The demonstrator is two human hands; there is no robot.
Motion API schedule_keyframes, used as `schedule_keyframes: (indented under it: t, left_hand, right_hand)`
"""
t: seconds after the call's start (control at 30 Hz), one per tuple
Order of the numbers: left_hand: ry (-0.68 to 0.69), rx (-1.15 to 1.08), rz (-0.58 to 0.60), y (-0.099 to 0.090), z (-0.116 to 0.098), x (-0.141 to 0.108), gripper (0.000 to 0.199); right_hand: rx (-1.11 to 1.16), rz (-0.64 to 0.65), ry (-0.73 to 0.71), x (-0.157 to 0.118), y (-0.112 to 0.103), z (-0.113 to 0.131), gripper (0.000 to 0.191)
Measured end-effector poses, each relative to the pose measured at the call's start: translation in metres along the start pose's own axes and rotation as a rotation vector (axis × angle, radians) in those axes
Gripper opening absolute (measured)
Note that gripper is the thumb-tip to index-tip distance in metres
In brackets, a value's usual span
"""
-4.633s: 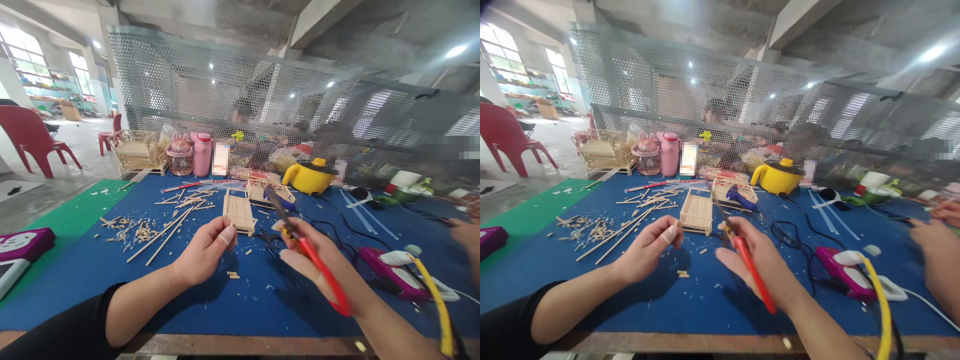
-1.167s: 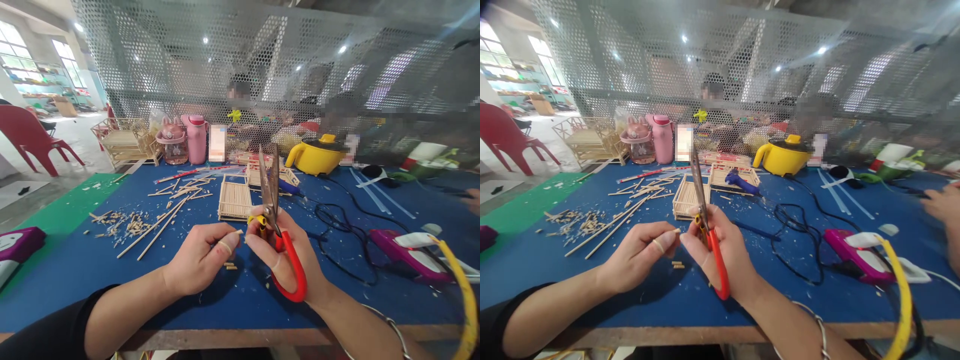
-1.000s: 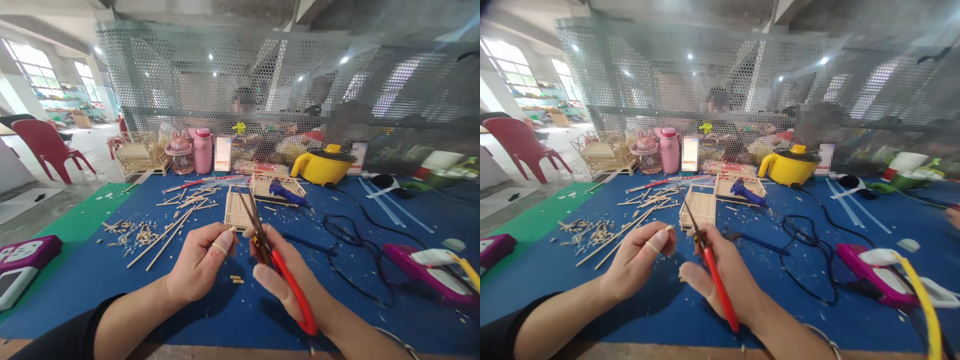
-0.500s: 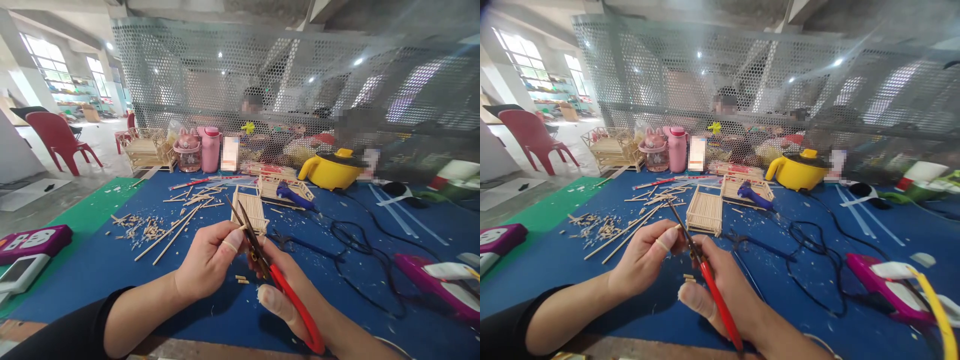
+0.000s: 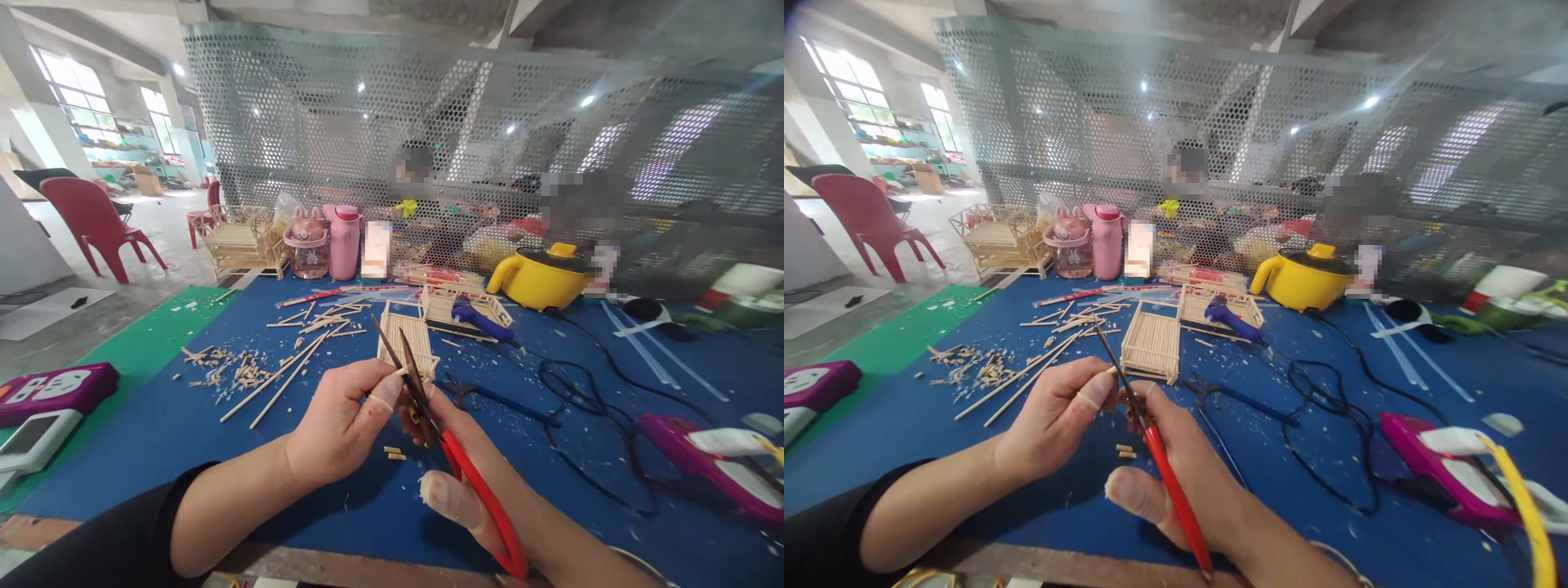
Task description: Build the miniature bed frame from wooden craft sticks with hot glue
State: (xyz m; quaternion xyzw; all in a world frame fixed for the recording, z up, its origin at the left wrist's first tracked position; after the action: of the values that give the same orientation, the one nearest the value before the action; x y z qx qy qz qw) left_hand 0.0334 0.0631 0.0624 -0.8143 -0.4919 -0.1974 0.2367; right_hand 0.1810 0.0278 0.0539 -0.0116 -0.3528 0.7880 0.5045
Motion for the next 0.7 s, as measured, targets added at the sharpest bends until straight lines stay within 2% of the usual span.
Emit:
schedule_keyframes:
  t: [0.27, 0.53, 0.7]
  left_hand:
    - [0.015, 0.082, -0.013, 0.0001, 0.0015, -0.0014, 0.026]
    - [-0.036, 0.035, -0.030, 0.0006, 0.0034, -0.0024, 0.030]
    - [-0.001, 0.090, 0.024, 0.0003, 0.0017, -0.0015, 0.027]
  right_hand:
    - [0.082, 0.075, -0.027, 0.0004, -0.0004, 0.0006, 0.075]
    - [0.075, 0.066, -0.049, 0.0003, 0.0001, -0.0006, 0.079]
    - [0.064, 0.057, -0.060, 0.0000, 0.0015, -0.0009, 0.078]
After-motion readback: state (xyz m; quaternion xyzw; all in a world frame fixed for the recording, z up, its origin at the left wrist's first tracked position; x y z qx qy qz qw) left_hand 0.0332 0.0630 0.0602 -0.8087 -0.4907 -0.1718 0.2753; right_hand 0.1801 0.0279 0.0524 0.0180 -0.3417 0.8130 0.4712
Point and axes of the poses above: each hand's wrist, its own x-axis towards the middle knuckle, its own y-axis out of the palm, z = x × y, the point moved 3 cm from there along x, towards the middle knuckle, and after that the axes turned 6 degrees about -x, right-handed, at the moved point
